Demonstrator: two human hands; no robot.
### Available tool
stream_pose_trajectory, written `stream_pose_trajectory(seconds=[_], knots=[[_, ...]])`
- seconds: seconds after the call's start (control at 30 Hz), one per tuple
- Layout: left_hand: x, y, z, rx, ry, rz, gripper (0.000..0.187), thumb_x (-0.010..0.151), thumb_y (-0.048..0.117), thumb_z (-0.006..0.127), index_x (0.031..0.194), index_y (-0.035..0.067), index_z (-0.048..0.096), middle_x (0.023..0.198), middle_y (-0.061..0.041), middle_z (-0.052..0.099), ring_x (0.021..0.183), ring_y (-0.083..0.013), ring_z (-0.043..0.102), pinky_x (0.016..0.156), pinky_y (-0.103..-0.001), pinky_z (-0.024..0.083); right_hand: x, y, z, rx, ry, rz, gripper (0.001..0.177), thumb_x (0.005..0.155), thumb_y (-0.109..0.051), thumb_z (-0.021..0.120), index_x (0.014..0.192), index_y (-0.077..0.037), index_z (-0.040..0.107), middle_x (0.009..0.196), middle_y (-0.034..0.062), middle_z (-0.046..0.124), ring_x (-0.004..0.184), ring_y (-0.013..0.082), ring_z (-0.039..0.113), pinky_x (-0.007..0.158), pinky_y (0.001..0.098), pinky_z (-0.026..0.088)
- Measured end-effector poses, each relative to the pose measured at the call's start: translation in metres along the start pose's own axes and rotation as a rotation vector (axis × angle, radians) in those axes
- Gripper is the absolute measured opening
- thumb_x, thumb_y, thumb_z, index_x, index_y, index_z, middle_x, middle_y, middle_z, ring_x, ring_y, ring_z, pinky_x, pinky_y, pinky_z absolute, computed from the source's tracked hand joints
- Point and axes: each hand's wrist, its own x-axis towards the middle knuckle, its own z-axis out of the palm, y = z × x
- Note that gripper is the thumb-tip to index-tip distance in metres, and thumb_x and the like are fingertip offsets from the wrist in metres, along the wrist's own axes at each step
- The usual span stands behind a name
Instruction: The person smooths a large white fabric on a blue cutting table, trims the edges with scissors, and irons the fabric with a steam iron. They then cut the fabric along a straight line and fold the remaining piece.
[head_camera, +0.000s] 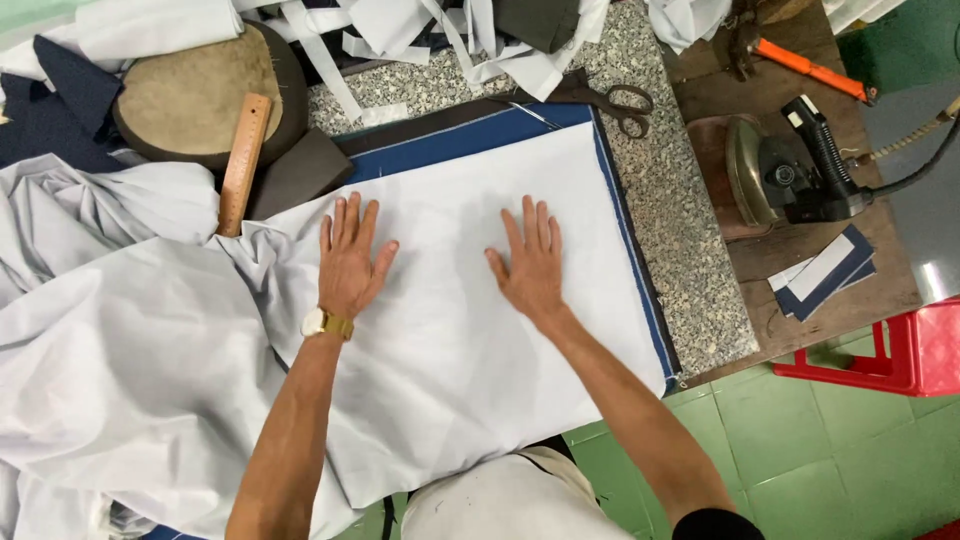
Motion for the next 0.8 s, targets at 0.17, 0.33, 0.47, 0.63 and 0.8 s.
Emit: stream_pose_trajectory(seconds=[0.17,0.33,0.47,0.63,0.8], knots=[[-0.095,0.044,0.002,0.03,0.142,0.137,0.056,0.106,0.04,0.051,0.15,0.007,0.052,0.159,-0.018,0.045,0.15,-0.0349,0.037,0.121,-0.051,0.029,-0.05,-0.036,-0.001,0.122,-0.093,0.029,0.066,0.104,-0.052,0.05,0.157,-0.013,0.041,0.169,0.0227,0.018,0.158,0.0397,0.01,0.126,0.0558,0.003],[-0.152,0.022,0.004,0.122,-0.009,0.018,0.062,0.103,0.053,0.046,0.155,0.02,0.047,0.165,-0.014,0.037,0.156,-0.0326,0.026,0.125,-0.056,0.014,-0.055,-0.038,-0.001,-0.07,-0.389,0.046,0.086,0.099,-0.076,0.034,0.164,-0.019,0.027,0.172,0.0188,0.008,0.159,0.0392,-0.001,0.125,0.0576,-0.006],[-0.155,0.002,-0.013,0.212,-0.107,-0.152,0.074,0.101,0.069,0.038,0.16,0.025,0.039,0.168,-0.014,0.031,0.156,-0.0396,0.02,0.123,-0.066,0.009,-0.053,-0.043,-0.007,-0.129,-0.47,0.086,0.09,0.097,-0.08,0.028,0.165,-0.022,0.024,0.173,0.0164,0.006,0.159,0.0382,-0.002,0.125,0.0564,-0.007],[-0.153,0.02,-0.01,0.264,-0.058,-0.107,0.07,0.104,0.062,0.04,0.157,0.016,0.044,0.165,-0.023,0.035,0.155,-0.0421,0.026,0.122,-0.064,0.015,-0.057,-0.05,-0.012,-0.185,-0.489,0.116,0.089,0.098,-0.081,0.021,0.166,-0.023,0.021,0.174,0.0136,0.005,0.16,0.0354,-0.002,0.126,0.0539,-0.007],[-0.14,0.039,-0.001,0.16,-0.107,0.062,0.068,0.103,0.063,0.04,0.156,0.021,0.046,0.165,-0.016,0.037,0.156,-0.0361,0.024,0.126,-0.059,0.008,-0.061,-0.042,-0.002,-0.174,-0.411,0.082,0.09,0.096,-0.083,0.022,0.166,-0.026,0.023,0.174,0.0113,0.006,0.16,0.0346,0.001,0.128,0.0536,-0.003]])
